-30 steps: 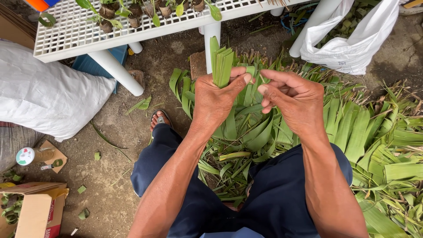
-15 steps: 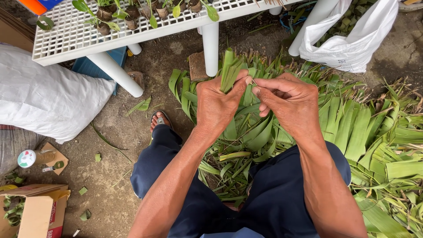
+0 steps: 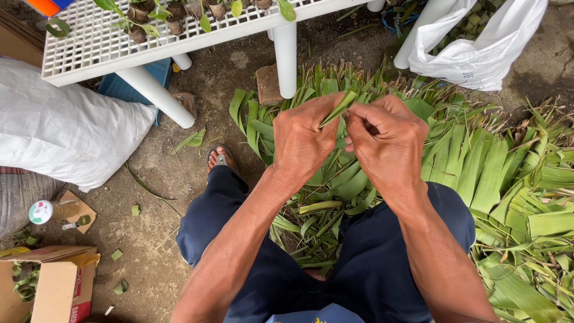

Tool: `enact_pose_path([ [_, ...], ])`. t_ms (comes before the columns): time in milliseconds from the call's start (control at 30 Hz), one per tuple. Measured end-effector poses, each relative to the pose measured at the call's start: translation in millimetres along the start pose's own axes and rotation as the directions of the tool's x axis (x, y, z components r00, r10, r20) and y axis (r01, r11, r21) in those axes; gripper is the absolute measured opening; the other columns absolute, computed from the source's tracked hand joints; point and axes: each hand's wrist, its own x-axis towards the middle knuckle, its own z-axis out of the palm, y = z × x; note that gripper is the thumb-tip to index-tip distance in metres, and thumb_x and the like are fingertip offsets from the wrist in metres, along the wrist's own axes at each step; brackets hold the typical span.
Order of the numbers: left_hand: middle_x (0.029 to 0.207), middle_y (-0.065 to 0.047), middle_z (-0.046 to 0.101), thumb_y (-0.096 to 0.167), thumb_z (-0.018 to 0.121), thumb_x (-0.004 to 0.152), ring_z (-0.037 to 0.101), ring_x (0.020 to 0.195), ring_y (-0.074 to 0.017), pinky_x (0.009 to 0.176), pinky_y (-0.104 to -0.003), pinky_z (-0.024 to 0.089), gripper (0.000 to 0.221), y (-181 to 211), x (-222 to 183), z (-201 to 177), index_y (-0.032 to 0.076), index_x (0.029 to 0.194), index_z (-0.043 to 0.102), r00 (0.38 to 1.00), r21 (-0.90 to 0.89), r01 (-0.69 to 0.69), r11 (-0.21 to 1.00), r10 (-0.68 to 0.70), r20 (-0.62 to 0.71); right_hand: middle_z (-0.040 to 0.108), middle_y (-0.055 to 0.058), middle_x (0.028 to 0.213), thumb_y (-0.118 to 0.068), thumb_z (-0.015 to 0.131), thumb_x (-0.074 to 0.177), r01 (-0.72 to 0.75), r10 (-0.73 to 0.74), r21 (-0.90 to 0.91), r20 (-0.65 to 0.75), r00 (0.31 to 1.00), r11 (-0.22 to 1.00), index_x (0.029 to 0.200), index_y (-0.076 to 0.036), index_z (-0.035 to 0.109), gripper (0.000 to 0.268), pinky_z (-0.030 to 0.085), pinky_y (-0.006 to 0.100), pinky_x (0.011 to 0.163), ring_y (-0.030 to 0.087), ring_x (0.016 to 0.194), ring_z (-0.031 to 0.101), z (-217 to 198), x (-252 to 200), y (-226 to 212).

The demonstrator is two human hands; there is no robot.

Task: Manually tearing long green leaves into thinner, uniform strips for use as tying material or weaving.

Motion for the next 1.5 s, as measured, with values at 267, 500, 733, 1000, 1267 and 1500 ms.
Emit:
enact_pose_path([
  [267,0.075,-0.010,0.074,0.006,0.068,0.098,0.070,0.067,-0.0169,0.077,-0.033,0.061,0.014,13,5,-16,0.015,0.092,0.077,0.985,-0.183,0.140,0.973,-0.119,0.124,0.061,0.024,0.078,0.018,0.070,0.093,-0.140,0.123,0.251,0.081,0.989,0.958,0.106,0.011,0.074,0.015,0.067,0.033,0.050,0.025,0.062,0.073,-8,4,2],
  [500,0.088,-0.014,0.079,0.007,0.078,0.092,0.058,0.096,-0.0081,0.081,-0.035,0.059,0.010,-13,0,-3,0.008,0.102,0.079,0.945,-0.376,0.326,0.867,-0.309,0.107,0.067,0.023,0.083,0.013,0.072,0.095,-0.170,0.134,0.325,0.131,0.982,0.930,0.109,0.011,0.072,0.014,0.069,0.030,0.057,0.022,0.065,0.074,-14,9,13],
  [733,0.086,-0.023,0.075,-0.005,0.073,0.091,0.057,0.036,-0.0073,0.034,-0.019,0.049,0.012,-2,6,-13,-0.008,0.102,0.072,0.860,-0.588,0.507,0.631,-0.421,0.290,0.062,0.017,0.085,0.014,0.069,0.096,-0.061,0.004,0.300,0.187,0.982,0.952,0.108,0.011,0.073,0.013,0.070,0.032,0.060,0.020,0.068,0.072,-23,12,16],
  [1000,0.083,-0.020,0.075,-0.009,0.066,0.091,0.058,0.035,-0.0090,0.035,-0.020,0.048,0.015,3,5,-22,-0.008,0.104,0.073,0.832,-0.506,0.549,0.665,-0.374,0.410,0.063,0.016,0.085,0.015,0.069,0.094,-0.096,0.005,0.311,0.281,0.960,0.945,0.107,0.011,0.073,0.014,0.072,0.034,0.066,0.019,0.070,0.073,-33,16,18],
  [1267,0.041,-0.001,0.050,0.006,0.066,0.096,0.041,0.033,-0.0056,0.046,-0.023,0.043,0.008,23,15,-37,0.008,0.089,0.071,0.782,-0.321,0.547,0.773,-0.336,0.526,0.066,0.015,0.095,0.003,0.071,0.096,-0.059,-0.037,0.200,0.444,0.895,0.978,0.109,0.002,0.071,0.013,0.067,0.023,0.068,0.018,0.069,0.073,-49,18,31],
  [1500,0.043,-0.003,0.053,0.009,0.067,0.098,0.049,0.039,-0.0091,0.067,-0.032,0.061,0.008,25,11,-44,0.007,0.105,0.071,0.773,-0.323,0.539,0.778,-0.305,0.556,0.067,0.013,0.087,0.000,0.073,0.093,-0.050,-0.047,0.187,0.483,0.874,0.981,0.105,0.000,0.072,0.012,0.067,0.024,0.068,0.017,0.066,0.072,-52,22,23],
])
